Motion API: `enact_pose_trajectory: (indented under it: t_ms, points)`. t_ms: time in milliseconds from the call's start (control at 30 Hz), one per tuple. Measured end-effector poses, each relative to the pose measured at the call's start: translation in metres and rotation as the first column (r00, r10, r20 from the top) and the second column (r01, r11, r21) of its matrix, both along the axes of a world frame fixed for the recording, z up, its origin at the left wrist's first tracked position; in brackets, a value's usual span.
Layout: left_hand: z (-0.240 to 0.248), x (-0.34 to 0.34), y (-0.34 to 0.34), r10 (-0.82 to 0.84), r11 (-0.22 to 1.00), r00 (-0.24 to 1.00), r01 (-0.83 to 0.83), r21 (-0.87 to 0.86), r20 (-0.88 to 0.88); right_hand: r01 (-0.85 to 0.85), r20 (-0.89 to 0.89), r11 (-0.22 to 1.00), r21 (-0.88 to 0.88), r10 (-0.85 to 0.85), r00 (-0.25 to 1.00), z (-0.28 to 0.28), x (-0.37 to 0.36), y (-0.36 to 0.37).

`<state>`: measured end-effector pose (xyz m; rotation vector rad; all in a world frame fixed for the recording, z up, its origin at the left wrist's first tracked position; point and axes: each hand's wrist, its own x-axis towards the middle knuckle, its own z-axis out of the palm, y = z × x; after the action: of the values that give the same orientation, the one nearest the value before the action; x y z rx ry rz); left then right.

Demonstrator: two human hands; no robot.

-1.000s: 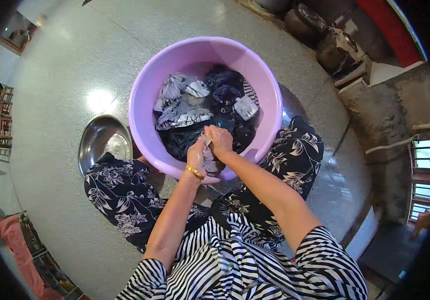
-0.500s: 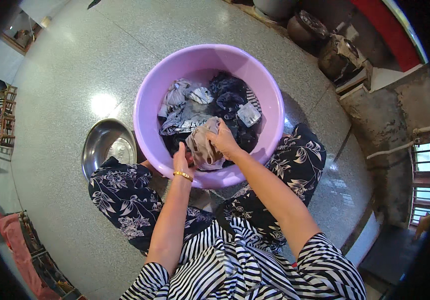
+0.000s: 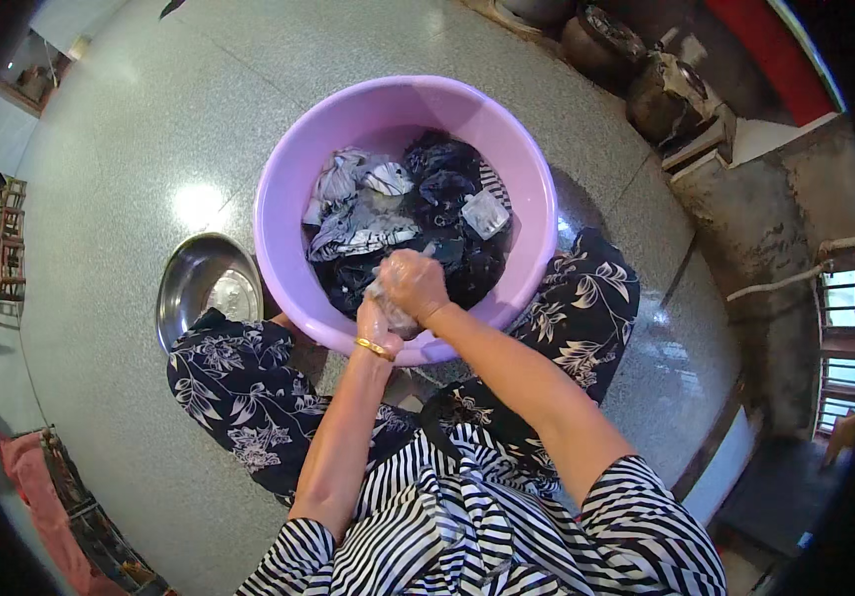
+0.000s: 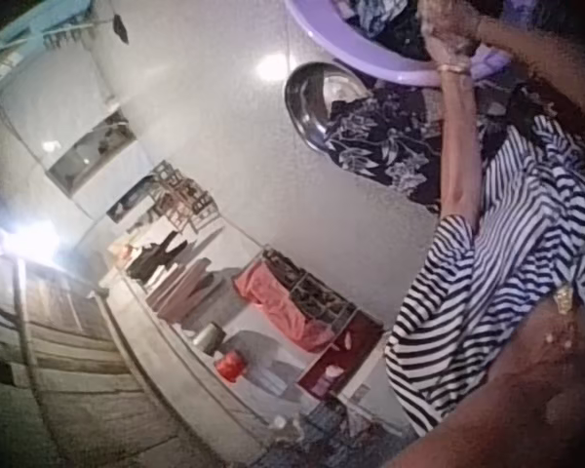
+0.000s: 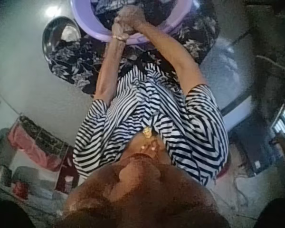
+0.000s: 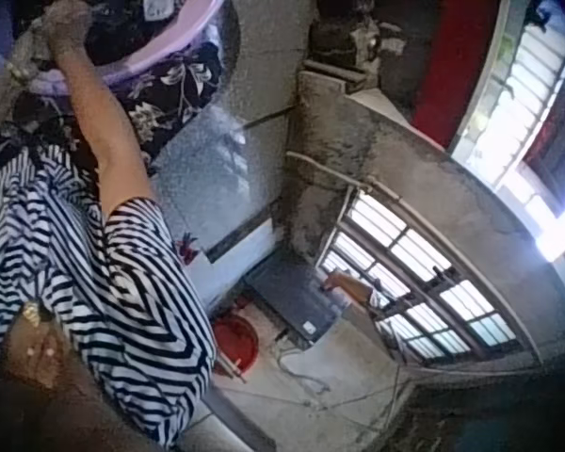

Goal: Washing clothes by hand in a plastic basin.

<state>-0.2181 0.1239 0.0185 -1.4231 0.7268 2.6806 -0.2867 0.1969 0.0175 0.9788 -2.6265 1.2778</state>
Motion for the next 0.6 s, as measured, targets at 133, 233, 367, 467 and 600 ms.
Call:
enact_pose_trajectory:
  t_ms: [133, 233, 367, 467, 600]
  points:
    - [-0.003, -0.001, 0.003, 0.049, 0.991, 0.998, -0.052, -0.126, -0.028, 0.103, 0.235, 0.994, -0.046, -0.089, 0.968, 0.008, 0.004, 0.000]
    - [0.013, 0.011, -0.012, -0.576, 0.393, 0.814, 0.360, -0.846, 0.079, -0.219, 0.135, 0.968, -0.125, 0.235, 0.963, 0.040, 0.041, -0.004]
    - [-0.027, 0.020, -0.042, -0.324, 0.945, 0.751, 0.285, -0.160, -0.576, -0.221, 0.068, 0.924, -0.311, 0.254, 0.965, 0.038, 0.051, -0.008]
    - [0.001, -0.007, -0.009, -0.013, 0.986, 0.994, -0.005, -0.166, -0.108, -0.024, 0.261, 0.987, 0.158, -0.018, 0.965, 0.000, 0.005, 0.008]
    - [0.027, -0.021, 0.005, -0.330, 0.880, 0.941, 0.276, -0.388, -0.079, 0.207, 0.911, 0.970, -0.127, 0.032, 0.410, -0.081, -0.009, 0.025]
